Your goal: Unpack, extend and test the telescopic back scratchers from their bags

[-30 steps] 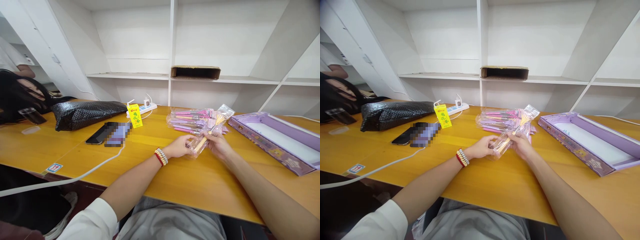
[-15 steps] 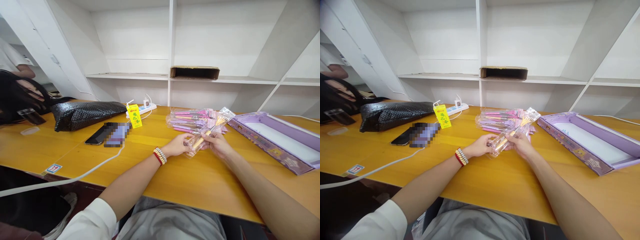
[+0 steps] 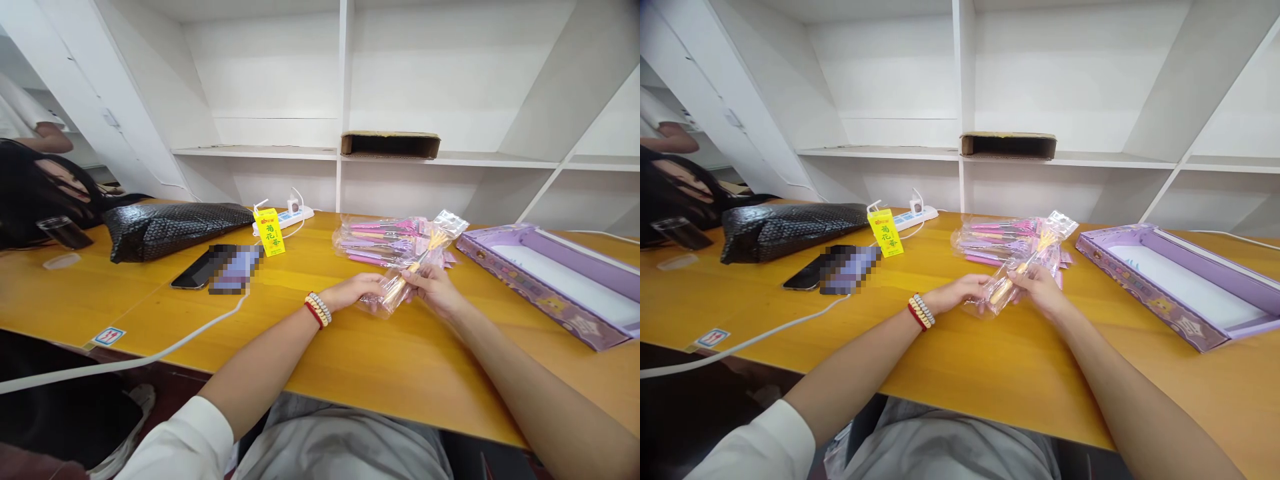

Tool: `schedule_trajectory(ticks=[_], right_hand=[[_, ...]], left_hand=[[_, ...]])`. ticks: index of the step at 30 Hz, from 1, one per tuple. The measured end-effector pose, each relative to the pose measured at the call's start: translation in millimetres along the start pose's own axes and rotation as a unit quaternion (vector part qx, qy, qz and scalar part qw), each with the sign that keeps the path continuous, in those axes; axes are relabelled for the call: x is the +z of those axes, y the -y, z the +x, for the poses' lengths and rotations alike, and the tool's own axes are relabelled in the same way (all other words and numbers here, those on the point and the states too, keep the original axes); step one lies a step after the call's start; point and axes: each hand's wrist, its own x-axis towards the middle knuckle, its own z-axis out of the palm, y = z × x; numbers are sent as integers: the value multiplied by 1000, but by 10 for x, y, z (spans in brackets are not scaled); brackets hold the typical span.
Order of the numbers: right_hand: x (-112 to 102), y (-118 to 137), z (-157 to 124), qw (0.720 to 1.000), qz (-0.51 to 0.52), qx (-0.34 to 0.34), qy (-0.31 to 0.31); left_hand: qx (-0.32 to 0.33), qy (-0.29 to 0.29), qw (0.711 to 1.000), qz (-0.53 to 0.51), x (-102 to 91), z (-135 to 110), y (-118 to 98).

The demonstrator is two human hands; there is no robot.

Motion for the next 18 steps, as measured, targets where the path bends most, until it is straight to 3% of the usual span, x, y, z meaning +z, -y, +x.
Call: schedule_trajectory(ticks=[7,18], right_hand=[[47,9,0,999,-49,-20,-2],[61,-5,-14,997,-67,-45,2]], left_hand=[[3,-7,995,101,16,29,69],[17,13,991,130,40,-8,27]])
